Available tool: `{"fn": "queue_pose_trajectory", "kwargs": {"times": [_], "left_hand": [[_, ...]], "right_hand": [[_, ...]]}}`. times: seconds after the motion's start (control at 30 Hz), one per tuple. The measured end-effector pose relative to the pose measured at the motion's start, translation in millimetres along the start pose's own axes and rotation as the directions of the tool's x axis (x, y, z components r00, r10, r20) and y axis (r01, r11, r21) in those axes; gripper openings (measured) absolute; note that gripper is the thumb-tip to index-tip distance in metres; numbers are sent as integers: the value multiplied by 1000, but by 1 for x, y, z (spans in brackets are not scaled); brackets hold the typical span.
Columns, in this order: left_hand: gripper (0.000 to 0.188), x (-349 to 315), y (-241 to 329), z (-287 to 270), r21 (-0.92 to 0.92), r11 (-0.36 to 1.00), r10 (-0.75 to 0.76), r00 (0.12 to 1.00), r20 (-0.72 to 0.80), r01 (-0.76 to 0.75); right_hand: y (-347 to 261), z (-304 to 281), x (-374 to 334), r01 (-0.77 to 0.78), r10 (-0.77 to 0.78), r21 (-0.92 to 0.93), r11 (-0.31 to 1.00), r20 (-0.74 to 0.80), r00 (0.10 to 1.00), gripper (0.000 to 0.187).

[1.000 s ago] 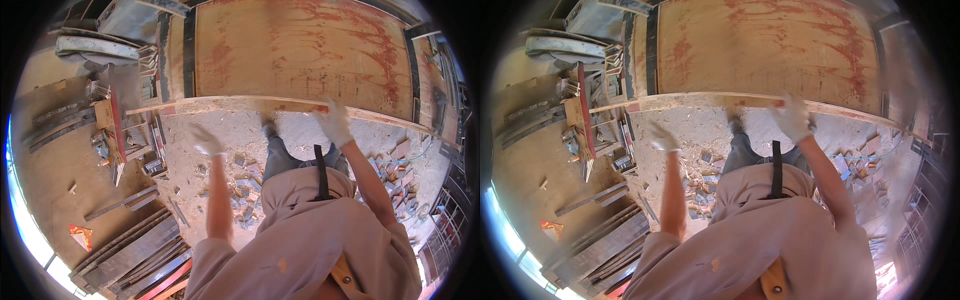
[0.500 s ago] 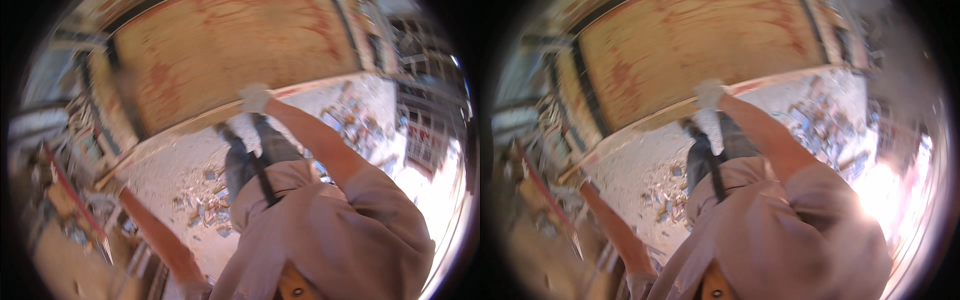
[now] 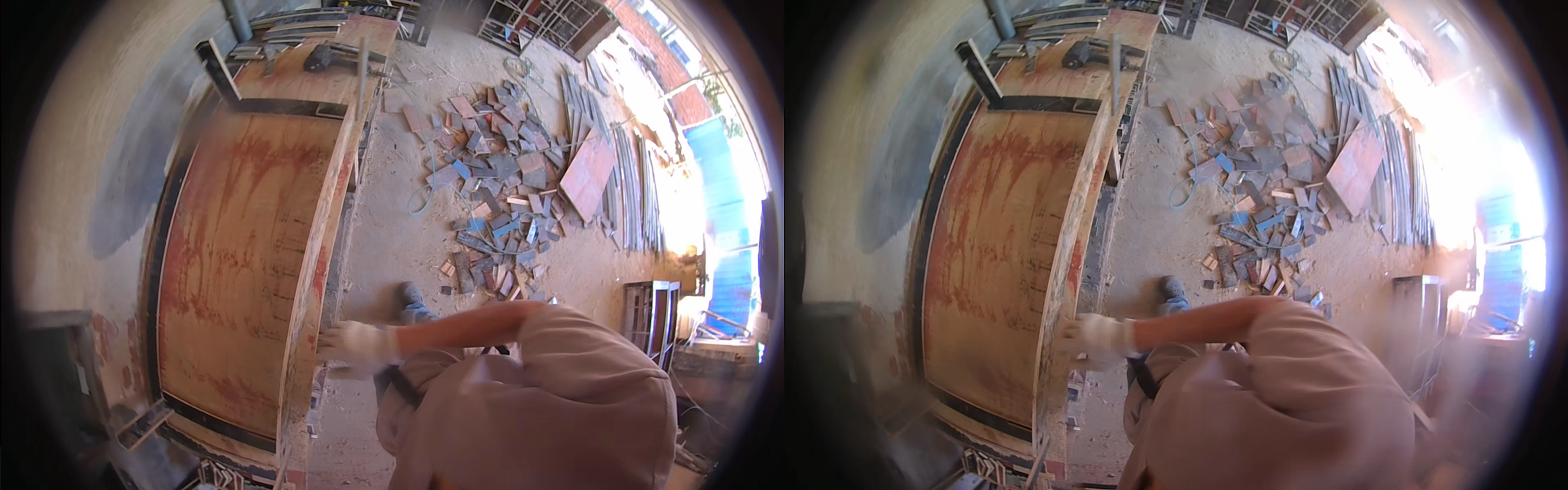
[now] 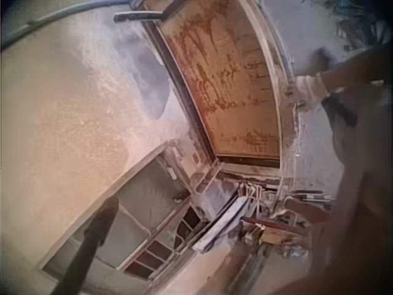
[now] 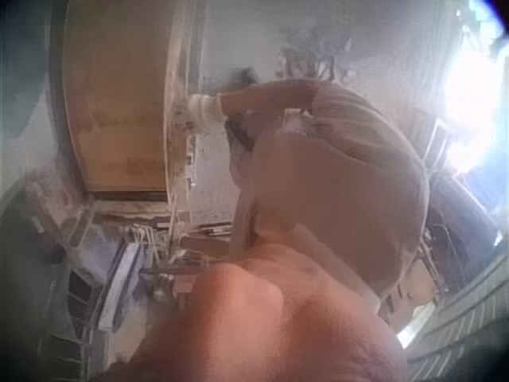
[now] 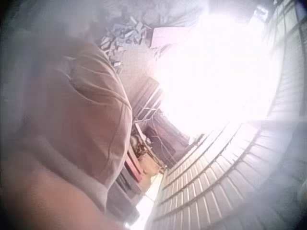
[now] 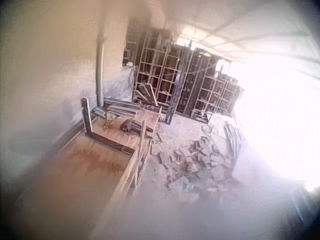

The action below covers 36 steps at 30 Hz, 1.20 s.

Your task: The person assembles wooden frames by positioning planks and using a nail gun to fasten them together. They repeatedly pick up planks, align them on a workbench, and drive nails into the joints. The person also uses a hammer to adjust pieces and occasionally clears debris from the work area.

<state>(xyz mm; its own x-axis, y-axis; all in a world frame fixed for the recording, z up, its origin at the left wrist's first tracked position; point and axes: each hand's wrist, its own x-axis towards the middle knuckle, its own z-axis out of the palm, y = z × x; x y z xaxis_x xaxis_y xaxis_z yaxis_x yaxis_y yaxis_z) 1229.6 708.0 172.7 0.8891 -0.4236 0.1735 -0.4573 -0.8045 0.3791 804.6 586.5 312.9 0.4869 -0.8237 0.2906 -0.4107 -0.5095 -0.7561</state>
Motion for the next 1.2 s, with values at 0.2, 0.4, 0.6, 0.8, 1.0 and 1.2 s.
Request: {"fn": "queue_pose_trajectory", "kwargs": {"times": [0.2,0.4,0.6,0.8,1.0,1.2], "left_hand": [[48,-86,51,-1,83,985,131,974,186,-149],[48,-162,220,47,-280,836,544,779,311,-472],[48,-238,423,62,-610,638,730,621,286,-469],[52,-257,545,159,-642,374,924,324,201,-669],[79,-327,679,219,-508,369,853,66,518,-779],[66,-355,710,256,-251,402,785,190,589,-881]], "right_hand": [[-71,-185,-152,-266,288,117,957,-255,923,26],[-71,-225,-203,-408,479,259,875,-352,804,16],[-37,-255,-167,-476,505,186,860,-449,737,17],[-54,-293,-207,-761,721,185,622,-515,464,18],[-8,-318,-146,-828,843,255,499,-365,395,15],[40,-354,-85,-849,910,332,412,-198,364,14]]}}
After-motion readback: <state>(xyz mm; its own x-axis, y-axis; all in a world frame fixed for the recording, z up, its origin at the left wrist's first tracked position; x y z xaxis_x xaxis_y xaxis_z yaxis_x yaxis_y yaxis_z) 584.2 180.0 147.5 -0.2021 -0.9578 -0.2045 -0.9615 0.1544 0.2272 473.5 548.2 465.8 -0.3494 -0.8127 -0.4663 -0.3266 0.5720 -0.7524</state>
